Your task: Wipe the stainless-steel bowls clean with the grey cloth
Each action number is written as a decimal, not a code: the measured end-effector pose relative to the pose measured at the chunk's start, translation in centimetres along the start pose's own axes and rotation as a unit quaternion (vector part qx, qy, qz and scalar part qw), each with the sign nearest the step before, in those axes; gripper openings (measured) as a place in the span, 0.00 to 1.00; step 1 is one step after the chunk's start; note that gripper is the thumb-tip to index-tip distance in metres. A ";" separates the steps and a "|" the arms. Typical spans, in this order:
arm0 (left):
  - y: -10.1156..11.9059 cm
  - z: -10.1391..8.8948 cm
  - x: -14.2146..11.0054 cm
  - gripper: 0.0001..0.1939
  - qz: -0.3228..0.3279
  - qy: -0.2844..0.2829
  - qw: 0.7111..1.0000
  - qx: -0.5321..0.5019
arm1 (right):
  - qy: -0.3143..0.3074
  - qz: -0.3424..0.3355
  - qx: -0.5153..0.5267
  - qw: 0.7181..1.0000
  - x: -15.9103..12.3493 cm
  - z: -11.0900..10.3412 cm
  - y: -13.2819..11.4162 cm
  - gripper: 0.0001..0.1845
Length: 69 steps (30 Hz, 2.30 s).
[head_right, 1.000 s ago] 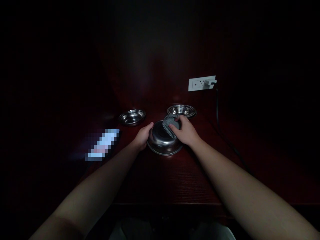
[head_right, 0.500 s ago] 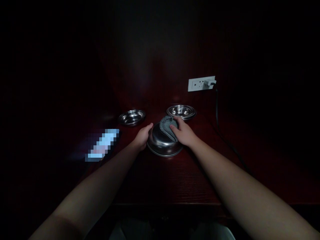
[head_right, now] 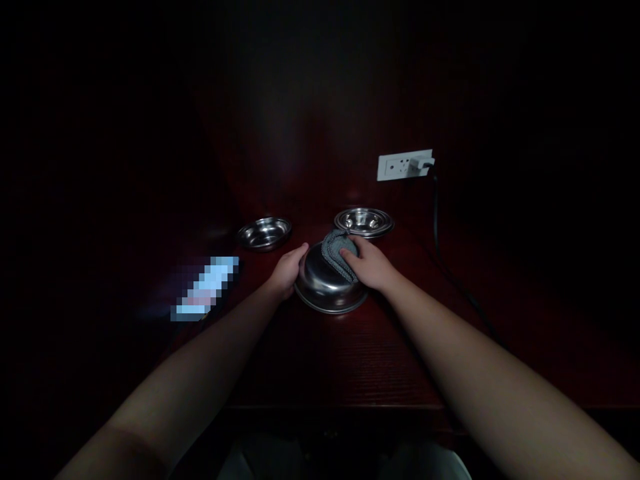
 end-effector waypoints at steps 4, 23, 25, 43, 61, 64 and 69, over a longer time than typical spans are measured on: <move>0.0 0.1 0.1 0.16 0.001 -0.001 1.000 -0.003 | 0.000 -0.006 0.005 1.000 0.0 0.0 -0.1 0.23; 0.3 -0.7 0.3 0.12 0.029 0.031 0.999 0.008 | 0.017 0.100 0.097 0.990 0.0 0.0 2.1 0.25; 0.4 -0.7 0.2 0.12 0.034 0.030 0.999 0.017 | 0.008 0.115 0.100 0.988 0.0 0.1 2.5 0.28; 0.9 -1.2 0.1 0.11 0.059 0.068 0.995 0.040 | -0.053 0.031 0.165 0.984 0.2 0.8 1.7 0.20; 1.8 -0.8 -0.5 0.11 0.083 0.066 0.991 0.083 | -0.063 0.060 0.160 0.983 0.1 0.9 1.7 0.21; 1.9 -0.9 -0.5 0.11 0.089 0.069 0.990 0.082 | -0.071 0.087 0.186 0.976 -0.1 0.9 1.6 0.20; 1.5 -0.8 -0.4 0.10 0.070 0.059 0.994 0.064 | -0.081 0.125 0.212 0.966 -0.4 1.0 1.5 0.19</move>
Point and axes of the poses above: each hand's wrist, its own x-axis towards the middle knuckle, its own z-axis out of the palm, y = z × x, the point moved 8 cm from there along x, towards the middle knuckle, and after that the axes turned 1 degree about -y, right-handed, at the moved point
